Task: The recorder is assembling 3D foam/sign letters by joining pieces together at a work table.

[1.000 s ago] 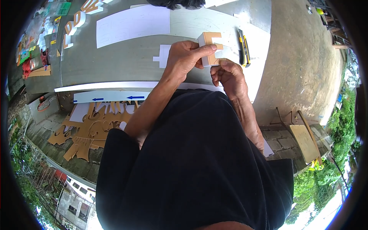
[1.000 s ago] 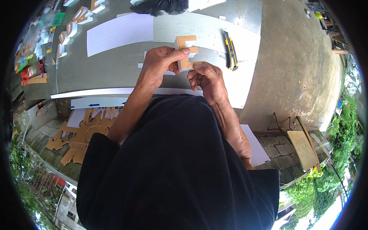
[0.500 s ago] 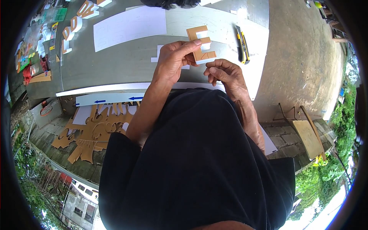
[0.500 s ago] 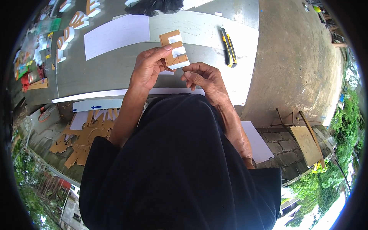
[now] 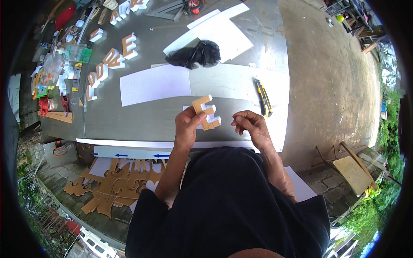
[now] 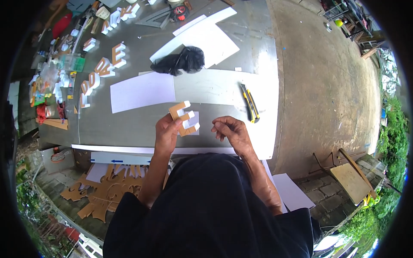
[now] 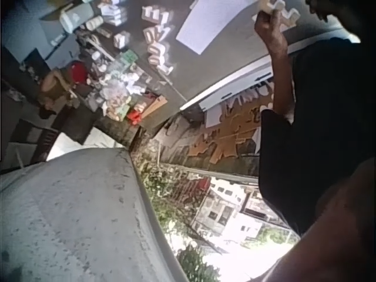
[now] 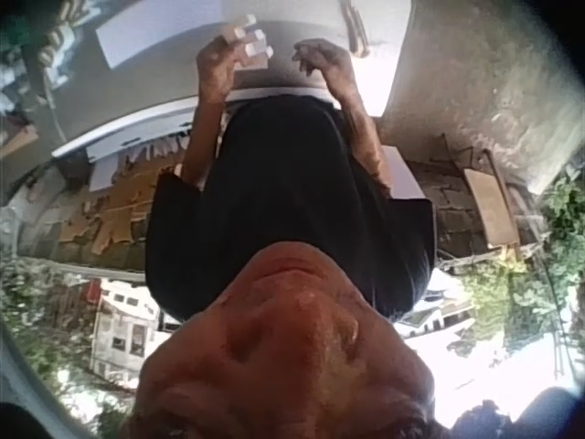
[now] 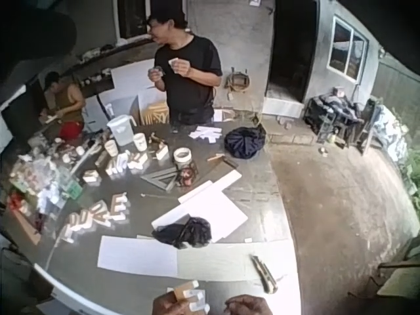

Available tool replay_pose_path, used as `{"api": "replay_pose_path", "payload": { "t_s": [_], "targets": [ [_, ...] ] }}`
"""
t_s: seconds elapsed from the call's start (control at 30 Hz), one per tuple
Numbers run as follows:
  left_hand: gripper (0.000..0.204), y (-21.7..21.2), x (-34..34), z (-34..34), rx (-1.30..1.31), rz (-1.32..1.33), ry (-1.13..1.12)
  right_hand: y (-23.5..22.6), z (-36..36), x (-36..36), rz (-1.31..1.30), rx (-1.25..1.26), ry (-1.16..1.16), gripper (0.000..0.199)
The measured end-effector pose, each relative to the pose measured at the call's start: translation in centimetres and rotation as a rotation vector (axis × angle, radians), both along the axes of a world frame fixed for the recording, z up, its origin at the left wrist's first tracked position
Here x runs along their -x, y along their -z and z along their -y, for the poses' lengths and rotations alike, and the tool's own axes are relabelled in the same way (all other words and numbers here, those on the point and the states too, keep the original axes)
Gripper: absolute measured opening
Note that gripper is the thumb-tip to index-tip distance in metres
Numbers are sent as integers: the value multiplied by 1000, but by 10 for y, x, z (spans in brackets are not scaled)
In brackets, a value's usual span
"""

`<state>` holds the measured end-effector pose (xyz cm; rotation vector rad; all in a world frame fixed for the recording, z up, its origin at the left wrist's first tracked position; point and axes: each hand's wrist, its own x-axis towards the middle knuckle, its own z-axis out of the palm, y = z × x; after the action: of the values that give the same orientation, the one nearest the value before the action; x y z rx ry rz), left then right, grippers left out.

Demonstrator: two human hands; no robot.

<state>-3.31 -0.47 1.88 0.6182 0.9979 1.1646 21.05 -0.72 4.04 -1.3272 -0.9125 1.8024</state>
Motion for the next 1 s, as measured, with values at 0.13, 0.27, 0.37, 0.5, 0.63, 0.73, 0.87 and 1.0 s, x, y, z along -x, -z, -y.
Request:
{"api": "replay_pose_path", "payload": {
  "t_s": [0.13, 0.27, 0.37, 0.5, 0.63, 0.73, 0.87, 1.0],
  "targets": [
    [32, 22, 18, 8, 74, 50, -121, -1, -19, -11, 69, -32, 34, 21],
    [30, 44, 37, 7, 97, 43, -188, 5, -48, -23, 104, -74, 38, 27],
    [34, 53, 47, 0, 74, -2, -223, 10, -79, -28, 223, -127, 4, 27],
    [39, 64, 58, -8, 105, -49, -252, 13, -131, -35, 384, -205, -66, 27],
    [39, 75, 64, -14, 129, -22, -293, 25, -205, -46, 599, -403, -145, 27],
    [44, 77, 64, -15, 109, 17, -279, 38, -278, -58, 803, -652, -190, 22],
    [49, 75, 63, -24, 104, 32, -255, 53, -398, -62, 1075, -954, -369, 23],
    [53, 68, 64, -22, 154, 24, -278, 66, -497, -23, 1231, -934, -424, 30]
  ]
}}
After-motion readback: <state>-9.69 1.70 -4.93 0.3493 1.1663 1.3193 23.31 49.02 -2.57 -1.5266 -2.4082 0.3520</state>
